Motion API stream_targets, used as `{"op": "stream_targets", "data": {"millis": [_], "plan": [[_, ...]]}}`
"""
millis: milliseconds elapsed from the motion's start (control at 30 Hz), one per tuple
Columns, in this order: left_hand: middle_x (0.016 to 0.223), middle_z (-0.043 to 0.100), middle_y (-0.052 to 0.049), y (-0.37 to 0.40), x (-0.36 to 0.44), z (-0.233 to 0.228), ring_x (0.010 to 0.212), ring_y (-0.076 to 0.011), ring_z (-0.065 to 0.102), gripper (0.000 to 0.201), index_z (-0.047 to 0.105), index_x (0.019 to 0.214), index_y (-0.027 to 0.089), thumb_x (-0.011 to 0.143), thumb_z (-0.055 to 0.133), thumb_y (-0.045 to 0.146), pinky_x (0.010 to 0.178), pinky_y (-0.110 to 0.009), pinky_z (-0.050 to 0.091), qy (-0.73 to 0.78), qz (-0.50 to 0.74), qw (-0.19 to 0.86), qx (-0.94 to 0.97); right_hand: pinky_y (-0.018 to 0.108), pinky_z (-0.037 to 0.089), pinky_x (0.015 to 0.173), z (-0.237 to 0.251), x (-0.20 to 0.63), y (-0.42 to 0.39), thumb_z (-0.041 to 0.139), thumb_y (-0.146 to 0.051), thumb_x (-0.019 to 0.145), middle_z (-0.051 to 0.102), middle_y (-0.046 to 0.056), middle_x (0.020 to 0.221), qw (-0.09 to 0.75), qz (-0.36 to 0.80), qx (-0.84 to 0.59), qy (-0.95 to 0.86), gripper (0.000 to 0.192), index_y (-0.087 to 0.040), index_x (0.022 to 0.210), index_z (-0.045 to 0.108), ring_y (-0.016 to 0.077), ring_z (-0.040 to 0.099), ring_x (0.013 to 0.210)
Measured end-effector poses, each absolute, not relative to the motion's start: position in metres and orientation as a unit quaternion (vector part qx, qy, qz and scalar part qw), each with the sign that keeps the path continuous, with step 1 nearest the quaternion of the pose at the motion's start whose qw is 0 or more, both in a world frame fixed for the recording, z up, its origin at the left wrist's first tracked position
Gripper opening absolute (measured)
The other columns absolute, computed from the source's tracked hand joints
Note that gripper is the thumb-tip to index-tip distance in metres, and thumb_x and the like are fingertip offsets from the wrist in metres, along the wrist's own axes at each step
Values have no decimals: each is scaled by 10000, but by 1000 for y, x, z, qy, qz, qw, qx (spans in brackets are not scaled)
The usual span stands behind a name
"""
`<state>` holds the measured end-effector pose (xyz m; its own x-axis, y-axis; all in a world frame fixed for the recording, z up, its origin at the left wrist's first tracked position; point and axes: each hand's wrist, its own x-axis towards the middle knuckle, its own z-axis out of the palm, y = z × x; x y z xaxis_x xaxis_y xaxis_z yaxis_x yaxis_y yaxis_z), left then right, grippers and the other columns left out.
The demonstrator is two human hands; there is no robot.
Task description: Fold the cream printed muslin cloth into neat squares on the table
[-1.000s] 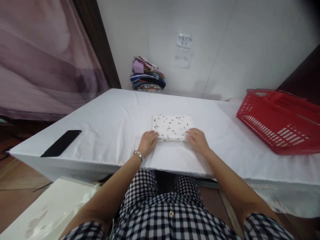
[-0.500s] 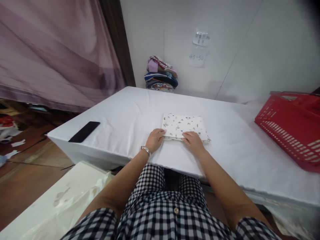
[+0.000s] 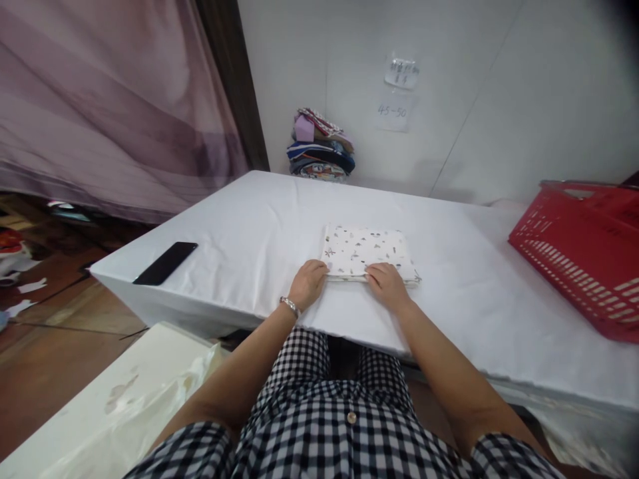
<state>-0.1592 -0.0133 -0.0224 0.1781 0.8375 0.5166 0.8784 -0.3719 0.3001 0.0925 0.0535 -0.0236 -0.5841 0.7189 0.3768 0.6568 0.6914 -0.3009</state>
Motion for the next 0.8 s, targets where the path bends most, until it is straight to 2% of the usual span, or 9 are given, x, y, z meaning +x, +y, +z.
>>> {"op": "stream_targets", "data": {"millis": [133, 400, 500, 667, 800], "plan": [[1069, 601, -82, -13, -160, -25, 1030, -221, 529, 189, 636, 1007, 195, 854, 528, 217, 910, -401, 478, -555, -324, 23, -766, 372, 385, 937, -23, 95, 52, 458, -406, 909, 622, 90, 1140, 257, 59, -362, -894, 349, -185, 1112, 637, 231, 519, 1048], [1006, 620, -80, -9, -162, -28, 972, -216, 542, 137, 637, 928, 181, 866, 515, 175, 846, -375, 512, -559, -337, 73, -754, 407, 440, 851, -29, 104, 55, 474, -301, 910, 662, 90, 1049, 330, 27, -313, -890, 258, -196, 1066, 651, 236, 571, 957], [998, 619, -76, -11, -162, -28, 970, -210, 546, 139, 630, 917, 189, 866, 505, 156, 842, -370, 517, -555, -338, 76, -757, 418, 441, 853, -33, 124, 55, 503, -324, 894, 671, 84, 1029, 341, 9, -352, -872, 245, -204, 1029, 668, 240, 581, 950], [1080, 608, -85, -11, -162, -28, 1058, -208, 526, 176, 619, 968, 194, 866, 487, 138, 907, -387, 497, -527, -338, 80, -775, 442, 404, 933, -43, 162, 51, 496, -335, 883, 653, 88, 1120, 338, -19, -429, -837, 278, -199, 1048, 674, 253, 561, 1055], [1003, 627, -77, -8, -162, -28, 1000, -211, 536, 193, 630, 964, 191, 853, 489, 121, 871, -378, 500, -542, -315, 79, -775, 413, 391, 947, -43, 170, 49, 449, -302, 898, 663, 81, 1102, 331, -14, -467, -820, 290, -185, 1007, 691, 238, 556, 1064]]}}
